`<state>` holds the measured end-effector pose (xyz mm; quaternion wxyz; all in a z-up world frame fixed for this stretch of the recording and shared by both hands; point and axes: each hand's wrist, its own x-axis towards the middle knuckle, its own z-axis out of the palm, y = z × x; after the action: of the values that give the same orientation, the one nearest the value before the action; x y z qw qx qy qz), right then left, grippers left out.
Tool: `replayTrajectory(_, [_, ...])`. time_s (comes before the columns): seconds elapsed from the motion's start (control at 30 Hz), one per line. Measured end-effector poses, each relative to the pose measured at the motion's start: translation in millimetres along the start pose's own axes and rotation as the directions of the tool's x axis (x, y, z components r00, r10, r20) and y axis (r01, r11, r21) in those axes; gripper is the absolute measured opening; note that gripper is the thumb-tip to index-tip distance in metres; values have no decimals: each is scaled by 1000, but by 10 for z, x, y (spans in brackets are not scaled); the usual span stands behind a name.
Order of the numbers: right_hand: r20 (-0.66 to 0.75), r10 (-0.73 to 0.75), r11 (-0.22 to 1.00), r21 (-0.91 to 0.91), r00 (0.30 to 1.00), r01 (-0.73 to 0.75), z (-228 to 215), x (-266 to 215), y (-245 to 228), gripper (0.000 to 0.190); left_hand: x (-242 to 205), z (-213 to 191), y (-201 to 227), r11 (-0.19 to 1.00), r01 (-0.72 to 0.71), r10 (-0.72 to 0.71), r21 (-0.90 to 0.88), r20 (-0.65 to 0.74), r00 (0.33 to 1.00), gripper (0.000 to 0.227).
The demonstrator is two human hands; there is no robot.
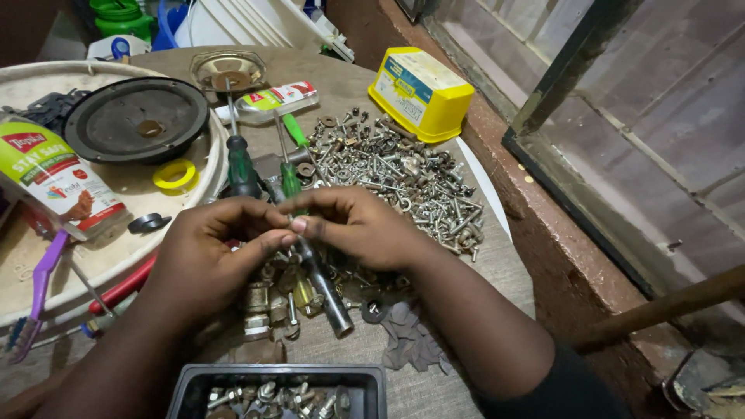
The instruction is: Sorting through a pile of various metal hardware components on a workbench to find specific items.
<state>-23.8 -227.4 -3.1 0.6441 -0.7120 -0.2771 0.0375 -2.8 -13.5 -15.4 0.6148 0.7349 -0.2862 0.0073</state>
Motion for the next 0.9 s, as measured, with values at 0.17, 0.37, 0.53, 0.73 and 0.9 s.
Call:
replayTrajectory(0.17, [-26,11,1000,-11,1000,-11,-39,2,18,22,24,-52,-64,999,24,-24,-25,28,999,18])
replayTrajectory(0.37, [-51,16,1000,6,999,-16,-70,13,136,21,-2,-10,-61,990,40,-39,-138,6,999,36])
replayTrajectory(0.53, [-56,46,998,35,997,-44,-58,26,25,21,4,-20,-48,986,-6,10,-168,29,1000,41])
replayTrajectory(0.73, [-85,54,998,46,995,-51,-7,18,-41,21,41,-20,-93,983,-12,4,-183,-41,999,35])
replayTrajectory(0.9, [-127,31,999,33,991,-27,-47,10,46,20,42,-40,-8,999,33,-38,-42,-129,991,15])
